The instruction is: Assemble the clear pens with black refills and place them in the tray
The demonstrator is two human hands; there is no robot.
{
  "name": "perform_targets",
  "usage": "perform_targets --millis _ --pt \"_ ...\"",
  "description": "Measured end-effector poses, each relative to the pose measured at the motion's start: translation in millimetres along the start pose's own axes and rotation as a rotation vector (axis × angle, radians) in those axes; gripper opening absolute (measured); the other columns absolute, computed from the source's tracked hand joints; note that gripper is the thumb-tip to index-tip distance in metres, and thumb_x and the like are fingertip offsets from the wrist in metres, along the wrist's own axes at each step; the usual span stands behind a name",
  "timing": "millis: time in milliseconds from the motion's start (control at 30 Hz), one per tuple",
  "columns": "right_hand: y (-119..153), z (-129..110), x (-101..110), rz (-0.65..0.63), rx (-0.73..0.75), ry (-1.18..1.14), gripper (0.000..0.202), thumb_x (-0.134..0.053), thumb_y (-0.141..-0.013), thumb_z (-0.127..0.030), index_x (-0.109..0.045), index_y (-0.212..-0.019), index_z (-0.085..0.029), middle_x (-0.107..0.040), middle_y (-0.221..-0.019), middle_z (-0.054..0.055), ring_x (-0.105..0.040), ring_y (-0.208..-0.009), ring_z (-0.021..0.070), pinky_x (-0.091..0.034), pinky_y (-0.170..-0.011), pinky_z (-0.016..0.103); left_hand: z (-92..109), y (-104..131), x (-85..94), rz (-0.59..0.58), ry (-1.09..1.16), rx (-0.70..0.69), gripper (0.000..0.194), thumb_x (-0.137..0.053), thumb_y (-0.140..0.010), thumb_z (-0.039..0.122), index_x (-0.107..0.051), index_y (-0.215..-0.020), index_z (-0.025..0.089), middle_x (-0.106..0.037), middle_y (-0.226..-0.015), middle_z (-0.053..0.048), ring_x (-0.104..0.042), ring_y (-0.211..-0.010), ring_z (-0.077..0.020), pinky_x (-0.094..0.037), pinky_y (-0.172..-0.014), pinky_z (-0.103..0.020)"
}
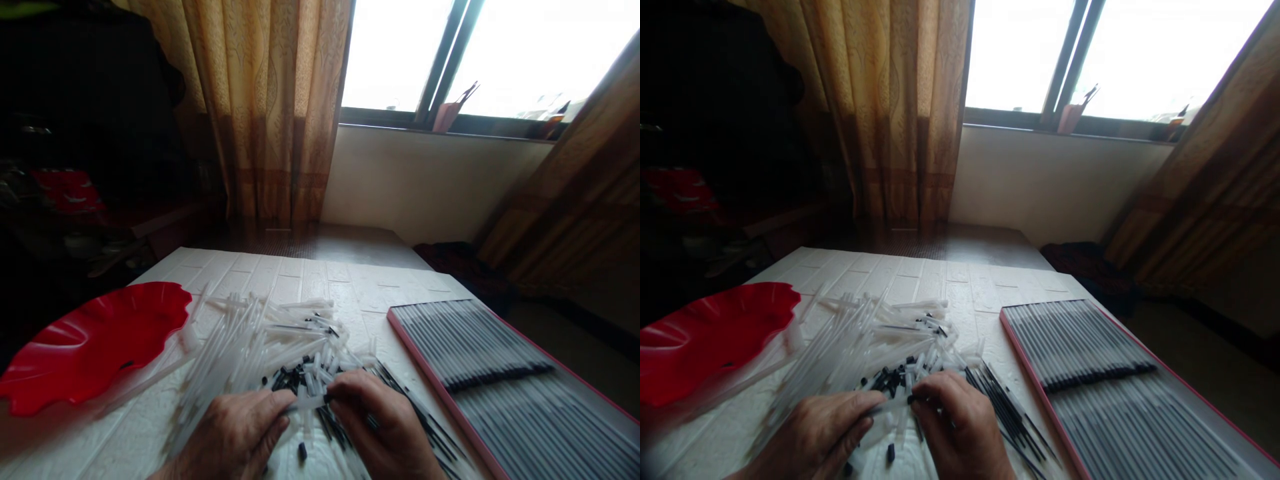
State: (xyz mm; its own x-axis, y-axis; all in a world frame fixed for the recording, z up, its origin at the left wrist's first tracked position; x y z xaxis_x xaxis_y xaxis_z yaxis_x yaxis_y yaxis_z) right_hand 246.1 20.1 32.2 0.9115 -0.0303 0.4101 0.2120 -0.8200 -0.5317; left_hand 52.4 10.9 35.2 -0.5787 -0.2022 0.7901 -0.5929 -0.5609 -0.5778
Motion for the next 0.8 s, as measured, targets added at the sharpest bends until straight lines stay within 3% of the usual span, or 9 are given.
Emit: perform_targets --millis 167,500,800 --pt "-4.1 -7.9 2.0 -0.064 0.109 0.067 0.019 -0.057 -0.089 -0.008 -0.066 -0.098 -0.023 -0.073 -0.084 0.003 -0.070 -0.074 0.0147 -0.055 -0.069 0.019 0.4 1.8 -0.9 -0.015 0.014 0.005 0.028 -0.026 -0.110 0.028 -0.053 -0.114 0.021 -0.077 -0.078 -0.001 -0.076 -0.063 -0.0157 -0.059 -0.060 -0.021" --pt "-2.0 -8.2 -1.2 -0.123 0.166 0.110 0.021 -0.057 -0.090 -0.006 -0.065 -0.101 -0.022 -0.074 -0.089 0.005 -0.072 -0.079 0.0150 -0.057 -0.073 0.019 -3.0 4.8 -2.8 -0.039 0.072 0.019 0.028 -0.029 -0.108 0.027 -0.055 -0.117 0.020 -0.076 -0.081 -0.003 -0.076 -0.067 -0.0170 -0.060 -0.064 -0.023" --pt "-2.0 -4.9 -2.5 -0.186 0.135 0.264 0.013 -0.053 -0.095 -0.016 -0.063 -0.091 -0.022 -0.069 -0.078 0.003 -0.068 -0.067 0.0153 -0.052 -0.063 0.021 1.8 1.7 0.6 0.005 0.025 -0.015 0.027 -0.031 -0.108 0.026 -0.057 -0.112 0.019 -0.075 -0.076 -0.002 -0.075 -0.062 -0.0166 -0.059 -0.061 -0.022"
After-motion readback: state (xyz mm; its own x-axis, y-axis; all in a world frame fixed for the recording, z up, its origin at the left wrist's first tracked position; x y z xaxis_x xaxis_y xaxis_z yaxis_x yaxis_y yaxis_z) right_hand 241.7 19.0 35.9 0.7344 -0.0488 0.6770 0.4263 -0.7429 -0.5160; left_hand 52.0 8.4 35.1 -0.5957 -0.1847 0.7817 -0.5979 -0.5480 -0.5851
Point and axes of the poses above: each hand's wrist, its own y-axis away from the middle knuckle, its own x-axis out of the back of the hand, z = x × y, the point moved 5 cm from there along -y, towards the middle knuckle
